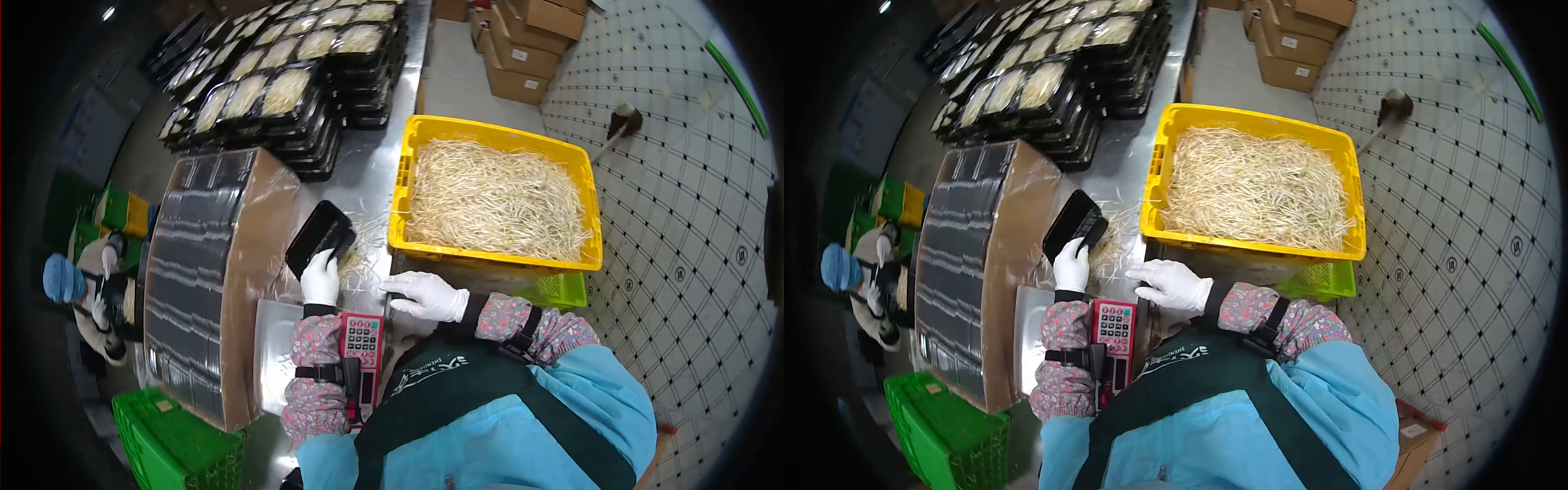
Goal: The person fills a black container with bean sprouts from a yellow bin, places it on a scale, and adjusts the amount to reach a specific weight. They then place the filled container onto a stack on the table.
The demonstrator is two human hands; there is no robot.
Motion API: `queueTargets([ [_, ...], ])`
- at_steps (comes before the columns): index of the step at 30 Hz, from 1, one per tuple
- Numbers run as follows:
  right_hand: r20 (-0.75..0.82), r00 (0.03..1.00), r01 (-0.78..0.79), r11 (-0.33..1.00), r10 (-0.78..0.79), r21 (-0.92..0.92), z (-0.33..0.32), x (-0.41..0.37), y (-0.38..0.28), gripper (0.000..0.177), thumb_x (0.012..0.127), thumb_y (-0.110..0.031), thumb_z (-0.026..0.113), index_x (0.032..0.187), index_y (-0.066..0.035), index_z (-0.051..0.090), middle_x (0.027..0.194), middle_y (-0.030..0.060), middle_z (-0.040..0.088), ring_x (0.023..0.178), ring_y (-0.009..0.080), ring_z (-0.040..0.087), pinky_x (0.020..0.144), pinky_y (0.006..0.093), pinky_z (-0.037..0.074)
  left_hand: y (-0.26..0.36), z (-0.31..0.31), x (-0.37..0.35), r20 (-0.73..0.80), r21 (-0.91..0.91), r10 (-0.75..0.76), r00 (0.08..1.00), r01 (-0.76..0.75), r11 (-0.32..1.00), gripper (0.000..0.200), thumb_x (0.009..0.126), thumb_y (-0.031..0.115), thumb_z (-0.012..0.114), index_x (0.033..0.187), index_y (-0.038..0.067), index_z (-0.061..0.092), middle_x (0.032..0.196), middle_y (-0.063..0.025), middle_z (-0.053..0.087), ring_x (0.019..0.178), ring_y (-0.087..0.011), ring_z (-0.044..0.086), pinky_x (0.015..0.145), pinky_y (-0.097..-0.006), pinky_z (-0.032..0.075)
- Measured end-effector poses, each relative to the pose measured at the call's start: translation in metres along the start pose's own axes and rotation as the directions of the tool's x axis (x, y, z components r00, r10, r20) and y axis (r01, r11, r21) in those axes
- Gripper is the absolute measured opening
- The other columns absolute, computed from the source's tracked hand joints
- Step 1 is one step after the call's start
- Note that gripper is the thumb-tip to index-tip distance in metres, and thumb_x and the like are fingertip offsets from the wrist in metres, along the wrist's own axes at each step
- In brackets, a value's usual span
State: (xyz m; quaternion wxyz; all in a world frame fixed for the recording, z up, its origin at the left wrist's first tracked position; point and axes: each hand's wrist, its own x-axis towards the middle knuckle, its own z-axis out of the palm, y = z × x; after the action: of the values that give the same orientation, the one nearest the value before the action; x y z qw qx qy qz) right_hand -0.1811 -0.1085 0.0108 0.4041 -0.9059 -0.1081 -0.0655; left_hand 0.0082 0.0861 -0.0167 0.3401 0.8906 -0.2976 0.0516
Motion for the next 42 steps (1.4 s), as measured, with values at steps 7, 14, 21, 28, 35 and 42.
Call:
queueTargets([
  [7,-0.539,0.753,-0.509,0.853,0.376,-0.115,-0.117,-0.13,0.104,0.057,0.084,-0.028,0.073,0.134,-0.006,0.055,0.133,0.0196,0.057,0.125,0.0348,0.053,0.107,0.0408,0.042,0.032,0.024,0.043,0.164,0.134,0.212,0.963,-0.235,0.963,0.074,0.072,0.018,0.083,0.137,0.003,0.051,0.133,-0.0196,0.057,0.126,-0.0345,0.052,0.107,-0.0406,0.042],
  [14,-0.051,0.857,-0.492,0.785,0.513,-0.377,-0.15,-0.117,0.176,0.108,0.062,-0.045,0.085,0.146,-0.001,0.035,0.151,0.022,0.036,0.141,0.0381,0.034,0.115,0.0422,0.032,0.15,0.137,0.096,0.701,-0.302,0.418,0.578,-0.289,0.908,0.106,0.065,0.021,0.088,0.152,0.006,0.029,0.151,-0.0196,0.038,0.141,-0.0319,0.037,0.115,-0.0376,0.034],
  [21,0.05,0.868,-0.416,0.78,0.493,-0.467,-0.125,-0.077,0.186,0.089,0.069,-0.015,0.075,0.145,-0.001,0.032,0.122,0.019,0.056,0.107,0.0332,0.061,0.079,0.0422,0.056,0.155,0.217,0.098,0.857,-0.15,0.297,0.422,-0.348,0.925,0.136,0.051,0.022,0.093,0.157,0.015,0.008,0.152,-0.0268,0.027,0.134,-0.0449,0.041,0.11,-0.0434,0.04],
  [28,-0.12,0.924,-0.382,0.898,0.364,-0.22,-0.216,-0.063,0.175,0.06,0.075,-0.013,0.067,0.133,-0.016,0.054,0.103,0.0127,0.065,0.094,0.0327,0.066,0.077,0.0424,0.056,0.189,0.182,0.11,0.559,-0.277,0.314,0.767,-0.184,0.943,0.078,0.067,0.012,0.084,0.137,0.011,0.051,0.125,-0.0162,0.059,0.113,-0.0344,0.061,0.098,-0.0393,0.05],
  [35,0.056,0.902,-0.356,0.81,0.429,-0.467,-0.232,-0.058,0.223,0.093,0.07,-0.021,0.078,0.152,-0.017,0.033,0.144,0.0167,0.046,0.132,0.0331,0.047,0.106,0.0439,0.043,0.18,0.2,0.126,0.809,-0.134,0.239,0.537,-0.228,0.964,0.118,0.066,0.026,0.087,0.157,0.009,0.013,0.159,-0.0251,0.019,0.147,-0.0423,0.016,0.121,-0.0447,0.02],
  [42,-0.113,0.843,-0.538,0.811,0.527,-0.23,-0.254,-0.018,0.292,0.08,0.09,-0.055,0.059,0.146,-0.001,0.039,0.148,0.0246,0.042,0.139,0.0372,0.039,0.116,0.0421,0.03,0.131,0.244,0.201,0.621,-0.413,0.211,0.755,0.085,0.907,0.089,0.09,0.032,0.069,0.152,-0.006,0.019,0.156,-0.0281,0.026,0.146,-0.0354,0.026,0.12,-0.0377,0.021],
])
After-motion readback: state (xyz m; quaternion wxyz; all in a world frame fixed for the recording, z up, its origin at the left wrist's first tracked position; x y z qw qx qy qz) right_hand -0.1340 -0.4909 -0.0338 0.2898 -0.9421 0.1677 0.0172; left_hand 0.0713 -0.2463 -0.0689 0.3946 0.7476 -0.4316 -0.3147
